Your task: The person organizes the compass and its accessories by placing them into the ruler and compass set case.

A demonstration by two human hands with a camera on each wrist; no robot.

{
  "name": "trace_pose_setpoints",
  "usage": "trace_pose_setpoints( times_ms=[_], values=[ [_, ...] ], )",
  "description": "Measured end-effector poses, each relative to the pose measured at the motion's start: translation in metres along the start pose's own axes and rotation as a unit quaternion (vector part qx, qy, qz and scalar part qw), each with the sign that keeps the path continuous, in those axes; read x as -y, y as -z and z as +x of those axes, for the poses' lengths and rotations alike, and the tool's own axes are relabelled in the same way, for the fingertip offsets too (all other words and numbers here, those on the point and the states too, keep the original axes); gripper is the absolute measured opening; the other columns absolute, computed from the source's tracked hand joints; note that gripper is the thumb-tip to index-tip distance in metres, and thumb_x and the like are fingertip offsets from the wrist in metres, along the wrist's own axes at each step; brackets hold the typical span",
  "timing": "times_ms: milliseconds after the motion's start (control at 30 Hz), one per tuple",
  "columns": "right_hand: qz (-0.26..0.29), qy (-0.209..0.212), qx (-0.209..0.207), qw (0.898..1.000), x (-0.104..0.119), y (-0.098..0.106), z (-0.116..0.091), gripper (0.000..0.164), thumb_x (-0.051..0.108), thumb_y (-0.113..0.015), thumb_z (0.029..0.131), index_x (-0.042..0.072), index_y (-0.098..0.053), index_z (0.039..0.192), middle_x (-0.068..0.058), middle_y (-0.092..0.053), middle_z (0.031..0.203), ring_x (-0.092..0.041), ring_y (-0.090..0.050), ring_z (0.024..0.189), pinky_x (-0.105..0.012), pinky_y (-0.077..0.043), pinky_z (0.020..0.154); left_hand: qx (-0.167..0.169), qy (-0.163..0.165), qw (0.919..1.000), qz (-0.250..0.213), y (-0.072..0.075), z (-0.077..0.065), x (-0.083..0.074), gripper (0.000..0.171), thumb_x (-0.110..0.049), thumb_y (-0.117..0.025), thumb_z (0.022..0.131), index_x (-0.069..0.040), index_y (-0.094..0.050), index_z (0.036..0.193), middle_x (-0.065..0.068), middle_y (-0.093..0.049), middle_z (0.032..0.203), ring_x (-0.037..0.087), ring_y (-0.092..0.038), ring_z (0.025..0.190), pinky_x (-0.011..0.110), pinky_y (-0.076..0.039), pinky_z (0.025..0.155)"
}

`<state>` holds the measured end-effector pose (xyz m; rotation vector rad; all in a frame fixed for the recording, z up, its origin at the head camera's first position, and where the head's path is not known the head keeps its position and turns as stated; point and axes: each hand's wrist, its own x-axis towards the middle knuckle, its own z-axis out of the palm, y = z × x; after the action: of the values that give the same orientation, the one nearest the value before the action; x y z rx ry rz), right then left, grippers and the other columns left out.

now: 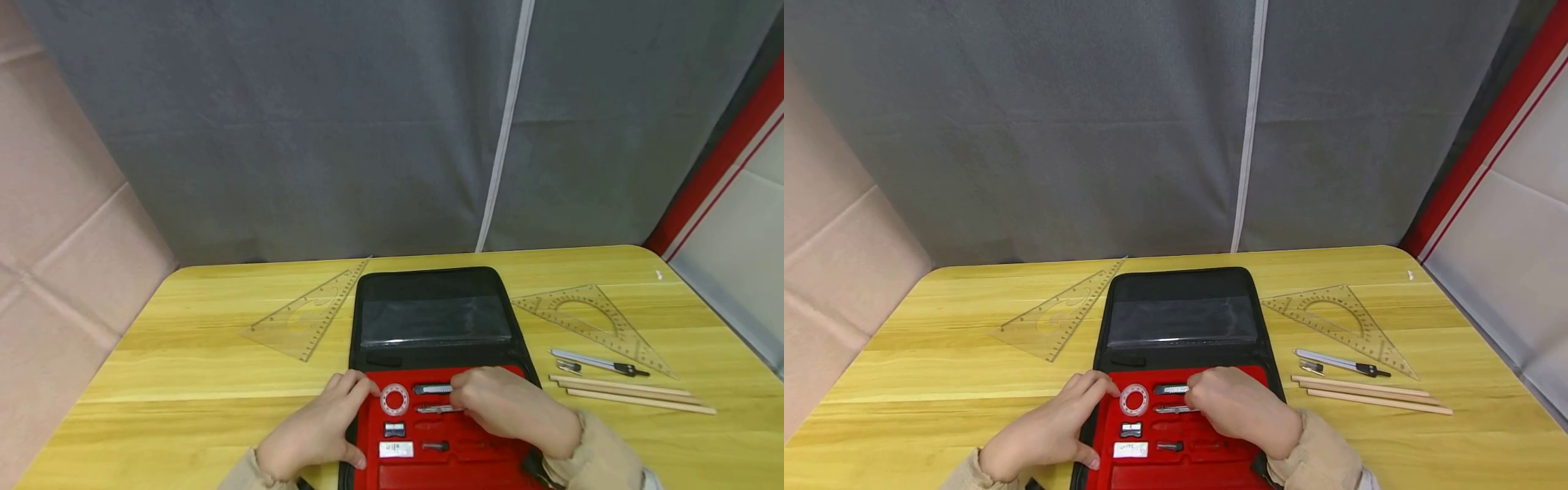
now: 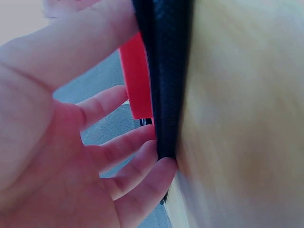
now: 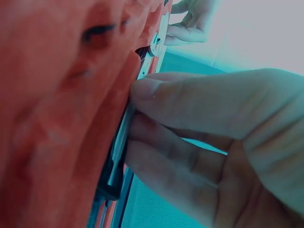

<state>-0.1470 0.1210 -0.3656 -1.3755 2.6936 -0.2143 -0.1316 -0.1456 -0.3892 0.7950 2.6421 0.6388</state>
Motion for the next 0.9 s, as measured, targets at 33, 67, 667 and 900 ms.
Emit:
trace_pose_setpoints(
  times_ms=[33, 67, 667, 900],
  values=[
    [0.005, -0.005, -0.002, 1.0, 0.0, 0.0, 0.0, 0.006, 0.01, -0.067, 0.074, 0.016, -0.068, 0.076, 0.008, -0.056, 0.065, 0.0, -0.045, 0.056, -0.015, -0.045, 0.049, 0.0, 0.0, 1.0, 0.0, 0.0, 0.0, 0.0, 0.07, -0.028, -0.082, 0.054, -0.02, -0.043, 0.112, -0.004, -0.042, 0.111, 0.018, -0.034, 0.104, 0.034, -0.051, 0.084],
    [0.009, -0.009, -0.004, 1.0, 0.0, -0.001, 0.0, 0.006, 0.01, -0.067, 0.074, 0.016, -0.067, 0.075, 0.007, -0.056, 0.065, 0.0, -0.045, 0.055, -0.016, -0.045, 0.049, 0.0, 0.0, 1.0, 0.001, 0.0, 0.0, 0.0, 0.07, -0.028, -0.082, 0.054, -0.02, -0.043, 0.112, -0.003, -0.042, 0.111, 0.018, -0.034, 0.104, 0.033, -0.051, 0.083],
    [-0.018, -0.044, 0.035, 0.998, 0.013, 0.003, -0.005, 0.007, 0.007, -0.067, 0.071, 0.013, -0.067, 0.069, 0.006, -0.052, 0.063, -0.003, -0.043, 0.053, -0.018, -0.044, 0.047, 0.003, -0.004, 1.0, 0.002, -0.001, 0.0, -0.002, 0.068, -0.031, -0.081, 0.055, -0.021, -0.044, 0.112, -0.004, -0.044, 0.109, 0.017, -0.035, 0.102, 0.032, -0.052, 0.08],
    [0.051, -0.046, 0.053, 0.996, 0.007, 0.005, -0.012, 0.013, 0.006, -0.062, 0.076, 0.016, -0.07, 0.073, 0.011, -0.042, 0.068, -0.002, -0.039, 0.062, -0.017, -0.04, 0.051, -0.001, 0.001, 1.0, 0.005, 0.0, -0.001, -0.002, 0.068, -0.029, -0.082, 0.054, -0.022, -0.045, 0.111, -0.004, -0.045, 0.107, 0.015, -0.036, 0.1, 0.033, -0.051, 0.081]
  ],
)
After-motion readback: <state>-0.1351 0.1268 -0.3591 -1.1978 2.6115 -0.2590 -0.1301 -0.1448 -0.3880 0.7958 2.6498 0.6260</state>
